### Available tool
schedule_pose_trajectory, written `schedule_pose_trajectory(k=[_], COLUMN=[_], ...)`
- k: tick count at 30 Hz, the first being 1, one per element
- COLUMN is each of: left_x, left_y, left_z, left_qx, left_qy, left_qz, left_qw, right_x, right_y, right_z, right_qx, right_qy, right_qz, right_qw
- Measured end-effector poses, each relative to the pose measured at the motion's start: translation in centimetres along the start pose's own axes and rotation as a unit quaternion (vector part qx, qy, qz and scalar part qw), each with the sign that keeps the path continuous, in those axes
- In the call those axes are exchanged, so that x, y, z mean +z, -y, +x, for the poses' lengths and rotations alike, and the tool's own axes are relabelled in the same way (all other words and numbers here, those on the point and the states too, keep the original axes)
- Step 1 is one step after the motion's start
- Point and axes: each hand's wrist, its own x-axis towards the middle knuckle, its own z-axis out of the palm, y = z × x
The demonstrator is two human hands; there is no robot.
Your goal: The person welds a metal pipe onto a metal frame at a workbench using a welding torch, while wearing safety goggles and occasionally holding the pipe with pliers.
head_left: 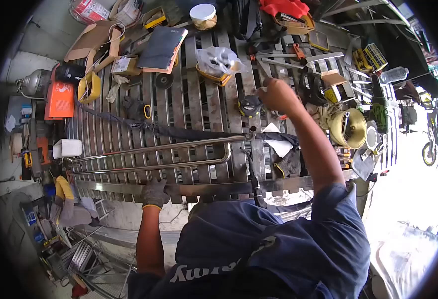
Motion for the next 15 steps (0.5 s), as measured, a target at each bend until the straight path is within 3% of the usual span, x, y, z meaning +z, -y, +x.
schedule_pose_trajectory(k=[2,3,7,9,11,12,15], left_x=[0.8,-1.5,-1.2,-1.1,-1.6,-1.9,-1.8], left_y=[0.5,1.0,0.3,0.4,-0.3,-0.3,-0.3], left_z=[-0.9,0.7,0.0,0.0,0.1,0.2,0.3], left_qx=[0.016,0.0,0.011,0.005,-0.013,-0.014,-0.01], left_qy=[0.017,0.001,-0.012,-0.016,-0.007,-0.002,0.0], left_qz=[-0.027,-0.022,-0.045,-0.042,-0.032,-0.035,-0.044], left_qw=[0.999,1.0,0.999,0.999,0.999,0.999,0.999], right_x=[0.7,1.2,0.2,0.2,-1.9,-3.9,-4.3], right_y=[2.7,2.9,-0.5,-5.7,-9.4,-9.0,-15.0], right_z=[-2.3,0.2,-1.1,-0.5,-1.3,-1.8,-2.3], right_qx=[-0.015,-0.029,0.073,0.104,0.196,0.287,0.319], right_qy=[0.002,-0.01,-0.106,-0.201,-0.206,-0.149,-0.138], right_qz=[-0.037,-0.014,-0.05,-0.249,-0.293,-0.259,-0.198], right_qw=[0.999,0.999,0.99,0.942,0.913,0.91,0.916])
